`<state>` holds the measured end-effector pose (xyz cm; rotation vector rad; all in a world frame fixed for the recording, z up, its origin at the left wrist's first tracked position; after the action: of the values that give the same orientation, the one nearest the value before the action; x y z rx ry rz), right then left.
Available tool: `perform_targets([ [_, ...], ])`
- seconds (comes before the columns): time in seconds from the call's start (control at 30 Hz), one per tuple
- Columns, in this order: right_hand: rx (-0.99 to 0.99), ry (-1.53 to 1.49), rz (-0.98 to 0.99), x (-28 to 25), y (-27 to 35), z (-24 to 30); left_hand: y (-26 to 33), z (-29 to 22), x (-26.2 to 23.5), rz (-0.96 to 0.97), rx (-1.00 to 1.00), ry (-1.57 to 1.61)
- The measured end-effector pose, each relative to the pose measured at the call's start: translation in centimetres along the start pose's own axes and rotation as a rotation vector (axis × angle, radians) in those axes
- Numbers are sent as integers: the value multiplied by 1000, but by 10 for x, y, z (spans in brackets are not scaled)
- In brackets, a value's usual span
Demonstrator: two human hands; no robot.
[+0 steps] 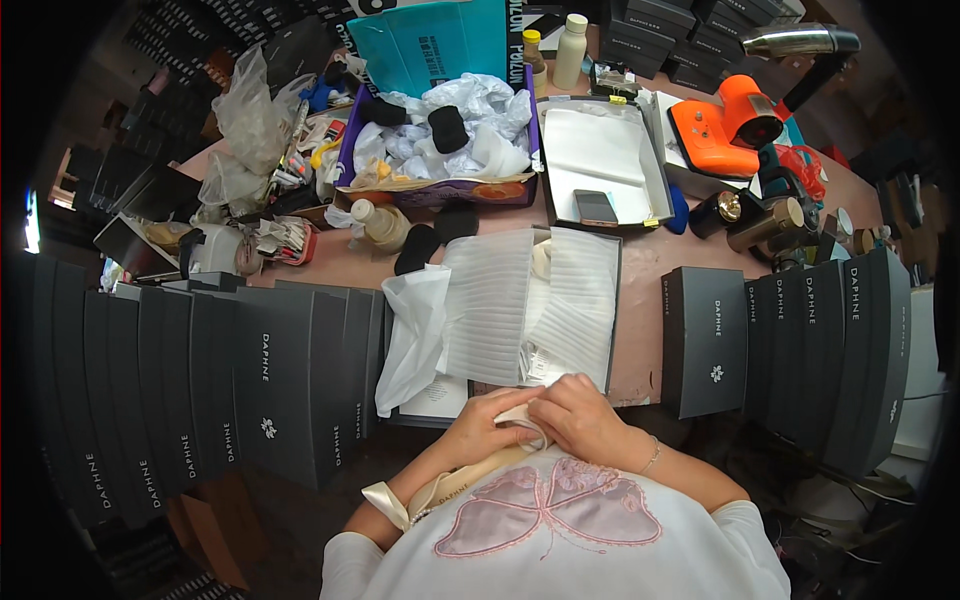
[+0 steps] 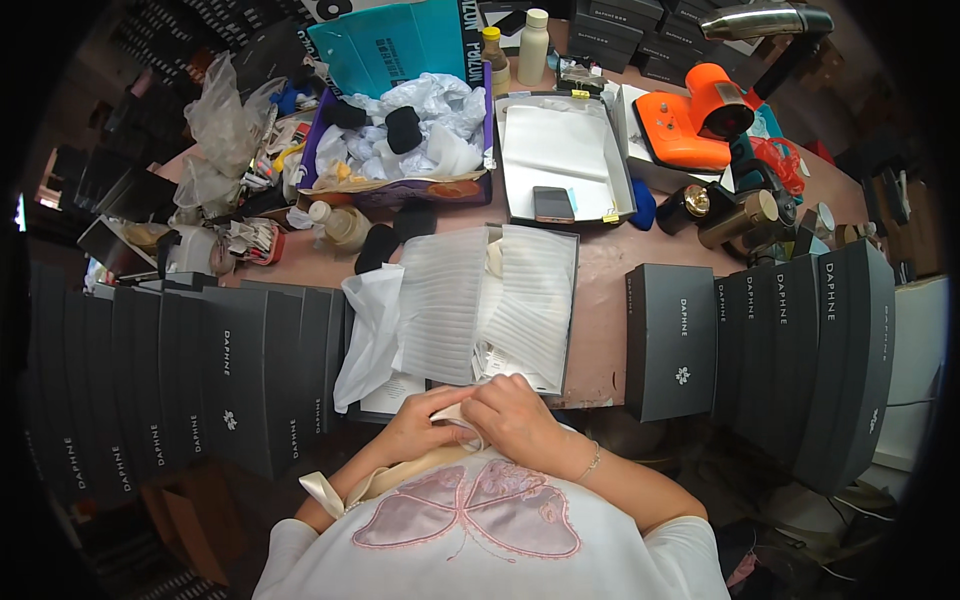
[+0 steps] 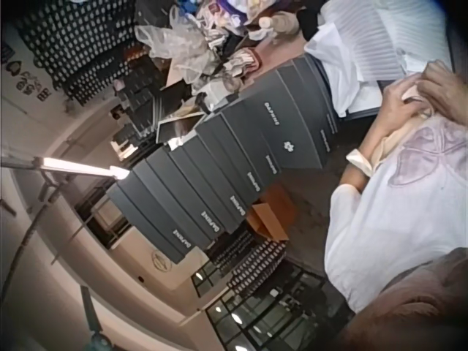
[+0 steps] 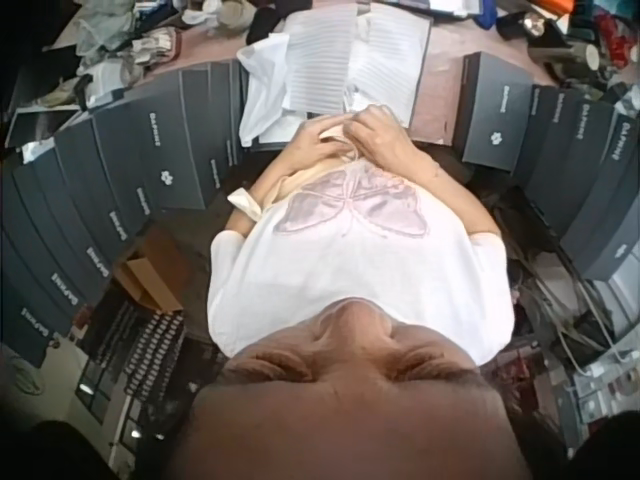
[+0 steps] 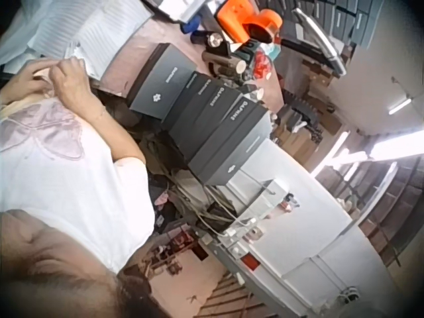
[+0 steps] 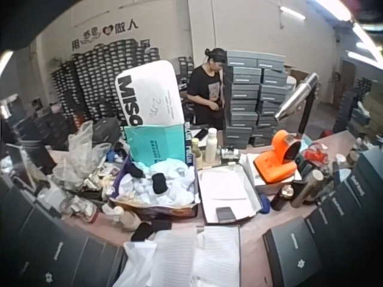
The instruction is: Inspecting, cleaning, and packing high-heeled shoes into boxes.
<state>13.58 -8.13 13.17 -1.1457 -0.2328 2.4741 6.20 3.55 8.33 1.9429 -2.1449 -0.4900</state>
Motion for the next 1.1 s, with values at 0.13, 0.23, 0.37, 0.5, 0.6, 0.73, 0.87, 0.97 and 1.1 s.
perform_targets([
  [0.13, -20, 34, 131, 1, 20, 2, 3, 9, -3, -16, -27, 22],
  [0.23, -23, 54, 75, -8, -3, 1, 0, 7, -3, -30, -45, 79],
  [0.37, -40, 64, 114, 1, 7, 1, 0, 7, -1, -14, 61, -58],
  [0.5, -53, 62, 83, -5, -3, -1, -2, 8, -4, -29, -71, 121],
  [0.6, -39, 76, 72, -2, -6, -1, -3, 6, 0, -25, 85, -24],
  [0.73, -11, 156, 269, -12, 14, -4, 2, 7, -12, -91, -27, 65],
  [0.87, 262, -284, 78, -32, 13, -37, 0, -5, -26, -161, -9, 89],
  [0.97, 411, -555, -169, -33, -4, -57, 3, -11, -36, -199, 53, 21],
  [1.1, 642, -907, -63, 3, -11, -88, 9, -4, -58, -300, 46, 9],
])
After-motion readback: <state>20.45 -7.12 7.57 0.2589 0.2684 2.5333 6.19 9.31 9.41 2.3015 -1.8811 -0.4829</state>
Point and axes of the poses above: each hand's wrist, its own y-axis away from the middle knuckle, its own x-axis out of the palm, z = x × y, the point moved 6 cm from there along -y, towards the middle knuckle, and after that the axes turned 3 degrees about -x, right-handed, at the moved point
